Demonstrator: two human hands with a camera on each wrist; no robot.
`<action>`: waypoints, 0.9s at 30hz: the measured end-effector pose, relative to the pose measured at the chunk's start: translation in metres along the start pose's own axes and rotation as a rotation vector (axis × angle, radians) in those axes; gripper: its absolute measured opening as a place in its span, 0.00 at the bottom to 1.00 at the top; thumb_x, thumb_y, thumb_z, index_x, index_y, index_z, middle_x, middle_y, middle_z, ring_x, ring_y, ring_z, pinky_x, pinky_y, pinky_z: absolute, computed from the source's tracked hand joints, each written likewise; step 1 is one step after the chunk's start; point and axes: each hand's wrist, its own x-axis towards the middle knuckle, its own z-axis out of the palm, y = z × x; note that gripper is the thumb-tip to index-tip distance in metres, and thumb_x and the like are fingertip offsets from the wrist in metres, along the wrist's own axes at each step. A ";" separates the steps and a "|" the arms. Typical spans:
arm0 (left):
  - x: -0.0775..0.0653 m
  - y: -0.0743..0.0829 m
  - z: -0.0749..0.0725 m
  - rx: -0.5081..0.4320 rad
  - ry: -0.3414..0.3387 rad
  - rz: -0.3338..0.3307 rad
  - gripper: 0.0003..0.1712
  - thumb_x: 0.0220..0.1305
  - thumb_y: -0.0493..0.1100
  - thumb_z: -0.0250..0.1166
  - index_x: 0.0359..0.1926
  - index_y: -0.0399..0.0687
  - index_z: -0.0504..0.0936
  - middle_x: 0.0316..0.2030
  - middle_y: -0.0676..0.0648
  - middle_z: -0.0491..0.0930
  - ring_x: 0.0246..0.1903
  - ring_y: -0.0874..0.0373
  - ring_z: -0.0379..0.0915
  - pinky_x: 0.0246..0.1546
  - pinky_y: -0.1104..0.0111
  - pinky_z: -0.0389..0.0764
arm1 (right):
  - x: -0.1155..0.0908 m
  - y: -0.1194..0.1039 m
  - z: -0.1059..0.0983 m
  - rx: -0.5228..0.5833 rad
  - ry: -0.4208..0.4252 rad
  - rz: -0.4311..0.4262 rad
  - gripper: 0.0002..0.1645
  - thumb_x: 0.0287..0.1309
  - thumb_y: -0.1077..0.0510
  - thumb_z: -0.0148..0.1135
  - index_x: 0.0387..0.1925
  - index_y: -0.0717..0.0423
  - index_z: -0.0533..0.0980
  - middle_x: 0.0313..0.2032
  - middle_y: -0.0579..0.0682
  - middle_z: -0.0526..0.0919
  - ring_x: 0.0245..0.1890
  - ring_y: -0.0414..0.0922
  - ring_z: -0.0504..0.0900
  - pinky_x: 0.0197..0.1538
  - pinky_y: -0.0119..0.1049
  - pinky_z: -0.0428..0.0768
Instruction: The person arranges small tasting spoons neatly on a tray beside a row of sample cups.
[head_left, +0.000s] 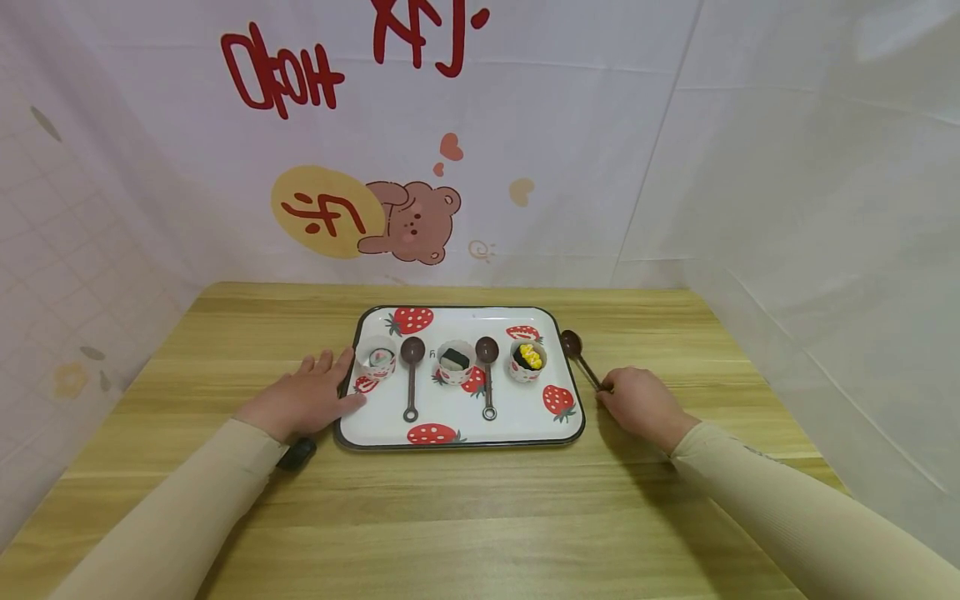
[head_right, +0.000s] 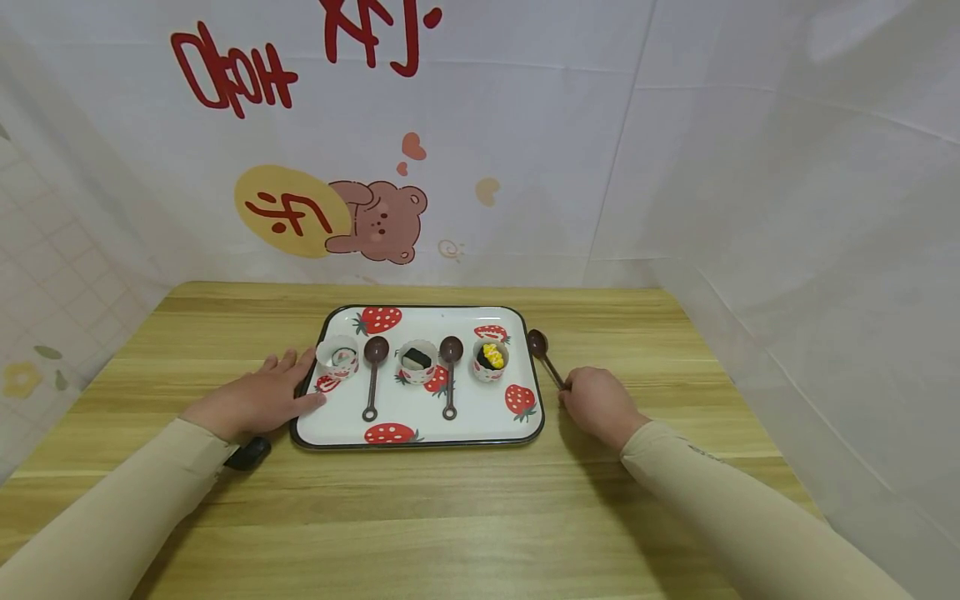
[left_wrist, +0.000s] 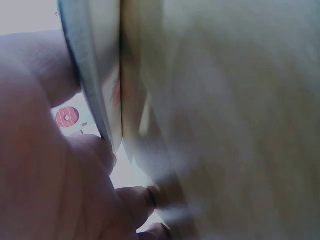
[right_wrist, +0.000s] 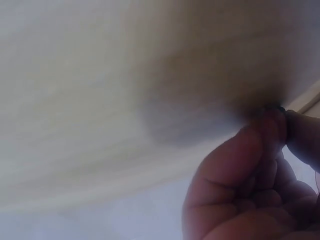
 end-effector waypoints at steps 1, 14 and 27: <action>0.000 0.000 0.000 0.000 0.000 0.001 0.57 0.75 0.71 0.52 0.84 0.36 0.45 0.80 0.21 0.43 0.78 0.18 0.38 0.73 0.27 0.54 | 0.000 0.000 0.000 0.005 0.002 0.001 0.09 0.67 0.58 0.66 0.37 0.59 0.87 0.34 0.53 0.90 0.32 0.46 0.83 0.42 0.49 0.84; 0.000 0.002 0.000 0.012 0.001 -0.001 0.56 0.75 0.70 0.53 0.84 0.36 0.45 0.80 0.21 0.43 0.78 0.17 0.39 0.72 0.27 0.56 | -0.001 0.000 -0.003 0.086 0.042 0.039 0.11 0.69 0.58 0.64 0.40 0.63 0.86 0.35 0.55 0.90 0.33 0.48 0.84 0.44 0.51 0.84; -0.001 0.002 0.000 0.007 0.003 0.001 0.56 0.75 0.69 0.53 0.84 0.36 0.46 0.80 0.21 0.43 0.77 0.17 0.39 0.73 0.28 0.56 | -0.002 -0.005 -0.003 0.153 0.090 0.040 0.12 0.71 0.58 0.63 0.45 0.63 0.85 0.35 0.55 0.89 0.30 0.46 0.81 0.36 0.41 0.80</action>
